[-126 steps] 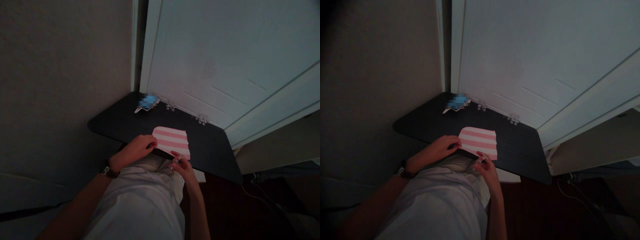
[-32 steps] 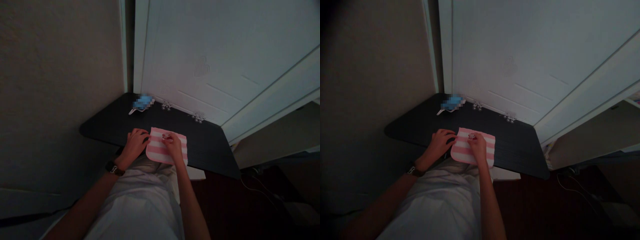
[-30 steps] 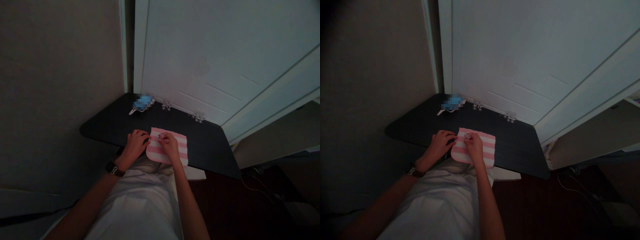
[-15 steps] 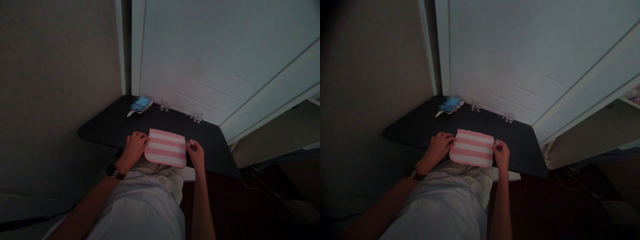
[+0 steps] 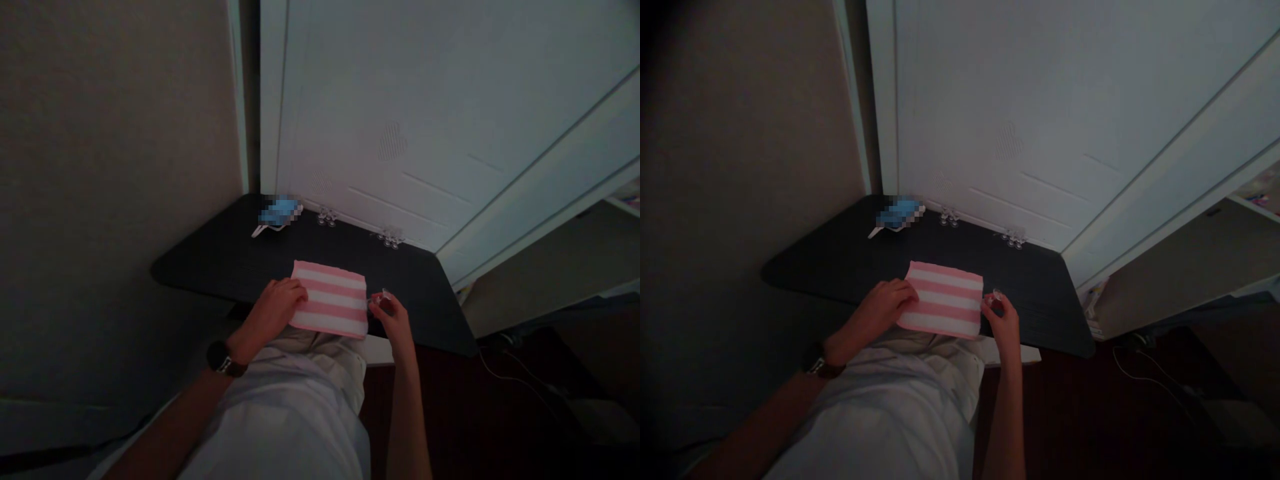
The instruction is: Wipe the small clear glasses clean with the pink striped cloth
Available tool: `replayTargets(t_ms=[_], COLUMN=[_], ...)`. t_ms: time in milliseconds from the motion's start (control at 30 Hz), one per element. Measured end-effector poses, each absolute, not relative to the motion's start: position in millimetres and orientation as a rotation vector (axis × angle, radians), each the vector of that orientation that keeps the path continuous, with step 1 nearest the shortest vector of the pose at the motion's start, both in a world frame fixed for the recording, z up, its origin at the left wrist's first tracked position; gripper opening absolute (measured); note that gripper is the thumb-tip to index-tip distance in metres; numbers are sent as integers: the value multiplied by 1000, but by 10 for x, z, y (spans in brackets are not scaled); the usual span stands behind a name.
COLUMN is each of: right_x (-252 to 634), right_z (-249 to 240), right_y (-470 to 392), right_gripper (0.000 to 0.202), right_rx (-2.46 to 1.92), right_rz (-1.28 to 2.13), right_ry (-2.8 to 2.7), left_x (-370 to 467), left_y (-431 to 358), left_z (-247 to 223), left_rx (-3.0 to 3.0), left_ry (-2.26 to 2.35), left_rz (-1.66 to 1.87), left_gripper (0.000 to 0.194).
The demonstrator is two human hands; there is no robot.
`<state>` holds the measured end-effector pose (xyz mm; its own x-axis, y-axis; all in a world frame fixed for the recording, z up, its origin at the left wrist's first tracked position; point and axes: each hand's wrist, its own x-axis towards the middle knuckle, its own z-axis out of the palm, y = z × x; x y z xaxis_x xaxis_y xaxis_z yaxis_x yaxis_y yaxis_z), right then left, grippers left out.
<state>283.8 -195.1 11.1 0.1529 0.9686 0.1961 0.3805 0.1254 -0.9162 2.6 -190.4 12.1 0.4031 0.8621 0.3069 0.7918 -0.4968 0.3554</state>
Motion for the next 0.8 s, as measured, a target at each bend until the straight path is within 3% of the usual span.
replayTargets(t_ms=[67, 233, 367, 567, 800], right_x=[2782, 2747, 2769, 2755, 2819], right_z=[130, 213, 316, 375, 344], right_y=[-2005, -2099, -2187, -2329, -2375], right_gripper=[24, 22, 22, 46, 23], right_rx=[-1390, -1327, -1188, -1064, -1064], right_rz=[842, 996, 1218, 1527, 1501], right_ry=[-1389, -1326, -1459, -1664, -1801], left_x=[72, 174, 185, 127, 123], left_y=[-1953, -2053, -2063, -2026, -1987], left_z=[134, 148, 176, 240, 279], left_rx=[2510, 2558, 2583, 2474, 2351], left_ry=[1329, 1295, 1321, 1256, 1307], left_rz=[591, 473, 497, 668, 831], left_gripper=[17, 42, 34, 19, 20])
